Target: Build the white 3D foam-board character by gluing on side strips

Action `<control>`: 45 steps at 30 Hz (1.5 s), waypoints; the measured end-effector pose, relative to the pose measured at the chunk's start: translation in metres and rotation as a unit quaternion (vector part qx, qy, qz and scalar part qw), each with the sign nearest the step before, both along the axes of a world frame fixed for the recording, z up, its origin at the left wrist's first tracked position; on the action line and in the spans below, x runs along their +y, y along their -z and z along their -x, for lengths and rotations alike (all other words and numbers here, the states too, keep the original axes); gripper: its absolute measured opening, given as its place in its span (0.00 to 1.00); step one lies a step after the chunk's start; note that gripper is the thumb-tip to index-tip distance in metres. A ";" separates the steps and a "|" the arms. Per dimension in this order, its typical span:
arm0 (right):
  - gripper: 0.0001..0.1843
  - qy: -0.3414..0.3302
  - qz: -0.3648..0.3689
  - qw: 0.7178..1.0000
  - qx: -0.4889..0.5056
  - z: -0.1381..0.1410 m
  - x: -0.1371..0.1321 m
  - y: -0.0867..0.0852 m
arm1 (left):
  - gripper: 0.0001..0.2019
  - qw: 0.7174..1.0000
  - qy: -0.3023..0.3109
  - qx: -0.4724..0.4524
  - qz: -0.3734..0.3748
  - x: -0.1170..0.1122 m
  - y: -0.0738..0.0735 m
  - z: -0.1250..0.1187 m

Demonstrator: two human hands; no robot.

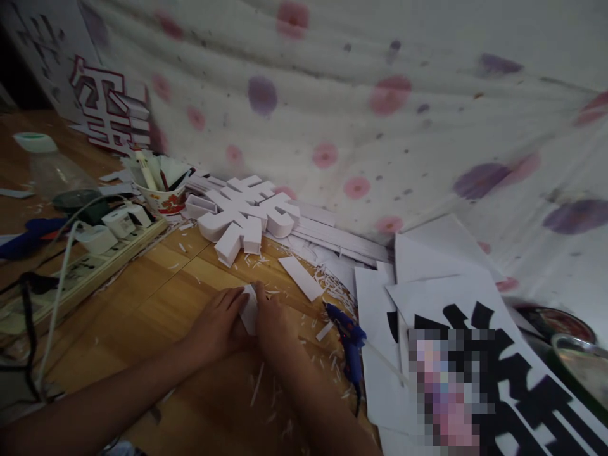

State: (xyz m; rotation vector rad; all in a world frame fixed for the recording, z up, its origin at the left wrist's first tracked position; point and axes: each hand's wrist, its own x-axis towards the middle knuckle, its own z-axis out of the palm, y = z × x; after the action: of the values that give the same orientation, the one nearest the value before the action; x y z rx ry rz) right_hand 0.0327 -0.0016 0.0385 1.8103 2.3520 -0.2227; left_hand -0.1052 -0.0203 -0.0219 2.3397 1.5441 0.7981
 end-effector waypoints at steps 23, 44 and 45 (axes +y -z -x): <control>0.28 -0.074 -0.011 0.996 -0.045 0.008 -0.001 -0.012 | 0.30 1.000 -0.006 -0.001 0.022 0.000 -0.001 0.000; 0.35 -0.161 0.023 0.984 -0.067 -0.001 0.009 -0.019 | 0.34 0.997 -0.030 0.066 0.028 0.000 -0.007 -0.001; 0.35 -0.160 0.025 0.984 -0.069 -0.001 0.009 -0.020 | 0.34 0.997 -0.027 0.067 0.027 0.000 -0.007 -0.001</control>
State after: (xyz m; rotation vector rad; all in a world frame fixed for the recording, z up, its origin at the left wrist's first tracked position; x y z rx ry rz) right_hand 0.0339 0.0075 0.0585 1.3505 2.4669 -0.1077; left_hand -0.1045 -0.0203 -0.0149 2.3645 1.6676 0.6148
